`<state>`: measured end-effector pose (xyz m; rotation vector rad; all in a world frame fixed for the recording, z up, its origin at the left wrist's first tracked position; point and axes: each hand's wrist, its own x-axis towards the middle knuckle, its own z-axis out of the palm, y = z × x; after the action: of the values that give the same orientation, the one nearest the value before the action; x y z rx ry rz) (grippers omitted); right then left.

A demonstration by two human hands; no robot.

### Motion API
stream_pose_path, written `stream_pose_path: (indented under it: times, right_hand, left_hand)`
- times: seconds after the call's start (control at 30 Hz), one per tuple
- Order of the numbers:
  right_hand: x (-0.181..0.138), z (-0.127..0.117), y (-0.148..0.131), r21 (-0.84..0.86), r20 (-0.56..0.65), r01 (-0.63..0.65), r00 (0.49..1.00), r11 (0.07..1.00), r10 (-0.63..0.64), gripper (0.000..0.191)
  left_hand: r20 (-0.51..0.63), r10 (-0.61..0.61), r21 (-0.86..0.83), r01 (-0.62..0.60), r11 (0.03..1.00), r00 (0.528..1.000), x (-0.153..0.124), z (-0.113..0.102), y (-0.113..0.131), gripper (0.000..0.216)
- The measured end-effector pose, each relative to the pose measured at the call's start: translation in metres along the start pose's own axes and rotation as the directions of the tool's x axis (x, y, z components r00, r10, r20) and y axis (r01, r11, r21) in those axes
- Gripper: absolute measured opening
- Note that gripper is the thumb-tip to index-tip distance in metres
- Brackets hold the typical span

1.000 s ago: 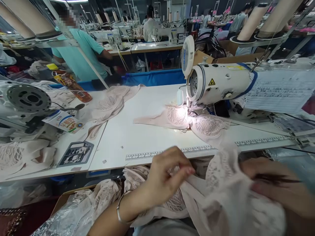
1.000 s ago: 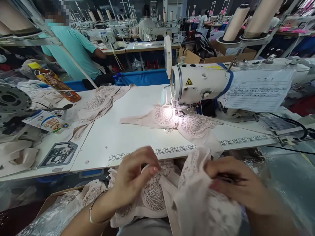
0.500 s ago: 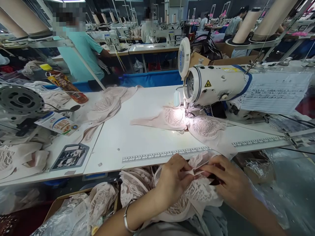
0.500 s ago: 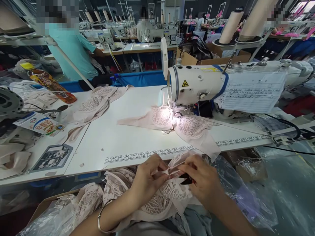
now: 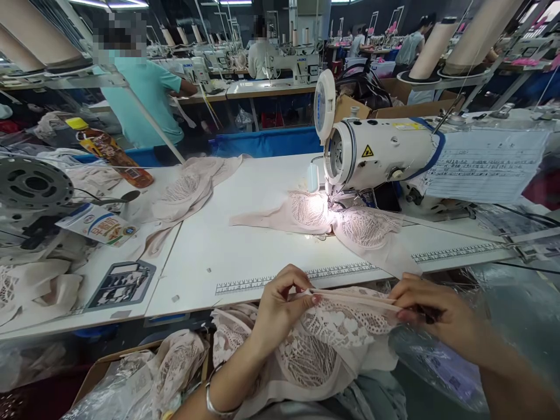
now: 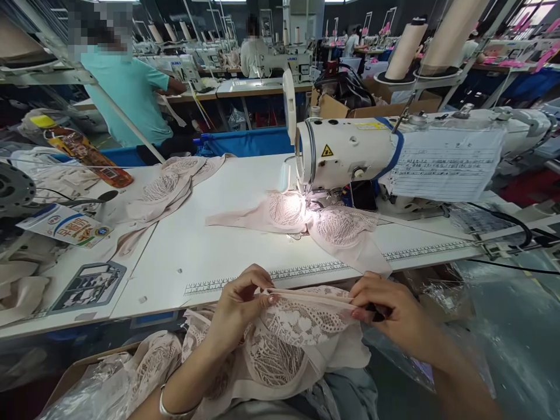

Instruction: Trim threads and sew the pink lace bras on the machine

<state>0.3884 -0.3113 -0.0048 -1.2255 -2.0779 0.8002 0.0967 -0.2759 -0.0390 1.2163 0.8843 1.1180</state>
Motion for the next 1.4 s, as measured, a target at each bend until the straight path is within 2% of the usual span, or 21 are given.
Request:
stream_pose_path:
  times: [0.13, 0.23, 0.33, 0.5, 0.67, 0.8, 0.83, 0.9, 0.93, 1.0, 1.03, 1.07, 1.17, 1.2, 1.3, 1.4]
  right_hand:
    - [0.001, 0.001, -0.003, -0.102, -0.170, -0.003, 0.985, 0.995, -0.015, 0.021]
    - [0.000, 0.009, -0.004, -0.124, -0.271, -0.047, 0.962, 0.991, 0.012, 0.024]
    - [-0.002, 0.019, 0.000, -0.129, -0.339, -0.115, 0.939, 0.985, 0.065, 0.030]
    - [0.000, 0.026, 0.007, -0.144, -0.425, -0.256, 0.888, 0.956, 0.174, 0.021]
    - [0.009, 0.015, -0.004, -0.172, -0.341, -0.201, 0.931, 0.964, 0.133, 0.026]
    - [0.007, -0.007, -0.006, -0.013, -0.221, -0.181, 0.960, 0.983, 0.174, 0.027]
    - [0.006, -0.013, -0.006, 0.034, -0.197, -0.162, 0.966, 0.986, 0.165, 0.026]
    - [0.005, -0.022, -0.007, 0.108, -0.152, -0.111, 0.980, 0.988, 0.127, 0.025]
    - [0.006, -0.023, -0.010, 0.127, -0.119, -0.098, 0.986, 0.987, 0.113, 0.025]
    - [0.011, -0.021, -0.022, 0.118, -0.030, -0.112, 0.993, 0.987, 0.116, 0.023]
    - [0.015, -0.016, -0.030, 0.093, 0.018, -0.137, 0.991, 0.986, 0.135, 0.022]
    - [0.019, -0.011, -0.038, 0.066, 0.046, -0.153, 0.988, 0.986, 0.151, 0.020]
    - [0.030, 0.006, -0.057, 0.012, 0.057, -0.145, 0.988, 0.989, 0.144, 0.016]
    - [0.031, 0.010, -0.059, -0.003, 0.059, -0.135, 0.989, 0.991, 0.135, 0.015]
    - [0.028, 0.010, -0.051, -0.018, 0.054, -0.162, 0.985, 0.987, 0.163, 0.010]
    - [0.018, 0.002, -0.031, 0.047, 0.025, -0.195, 0.981, 0.980, 0.194, 0.022]
  left_hand:
    - [-0.072, 0.069, 0.079, -0.063, 0.995, 0.995, -0.003, 0.001, -0.004, 0.016]
    - [-0.107, 0.113, 0.129, -0.099, 0.987, 0.988, -0.004, 0.002, -0.006, 0.013]
    - [-0.137, 0.138, 0.158, -0.115, 0.981, 0.981, -0.004, 0.002, -0.007, 0.012]
    - [-0.164, 0.134, 0.162, -0.107, 0.981, 0.977, -0.002, 0.000, -0.009, 0.011]
    - [-0.156, 0.127, 0.123, -0.108, 0.986, 0.980, -0.001, 0.001, -0.012, 0.010]
    - [-0.091, 0.111, 0.026, -0.109, 0.994, 0.990, 0.001, -0.001, -0.012, 0.012]
    - [-0.039, 0.093, -0.004, -0.093, 0.996, 0.995, 0.002, -0.002, -0.009, 0.014]
    - [0.158, 0.040, -0.015, -0.038, 0.999, 0.987, 0.005, -0.003, 0.002, 0.015]
    - [0.283, 0.013, 0.018, -0.019, 1.000, 0.959, 0.007, -0.003, 0.008, 0.020]
    - [0.493, -0.012, 0.122, -0.056, 0.991, 0.870, 0.010, 0.003, 0.022, 0.047]
    - [0.558, -0.001, 0.169, -0.113, 0.979, 0.830, 0.011, 0.008, 0.027, 0.058]
    - [0.584, 0.028, 0.196, -0.174, 0.965, 0.812, 0.013, 0.015, 0.031, 0.058]
    - [0.546, 0.115, 0.211, -0.269, 0.940, 0.830, 0.014, 0.035, 0.030, 0.012]
    - [0.524, 0.125, 0.208, -0.269, 0.940, 0.842, 0.015, 0.040, 0.027, 0.008]
    - [0.492, 0.145, 0.175, -0.260, 0.949, 0.859, 0.017, 0.045, 0.020, 0.017]
    - [0.463, 0.146, 0.150, -0.239, 0.959, 0.874, 0.020, 0.042, 0.020, 0.016]
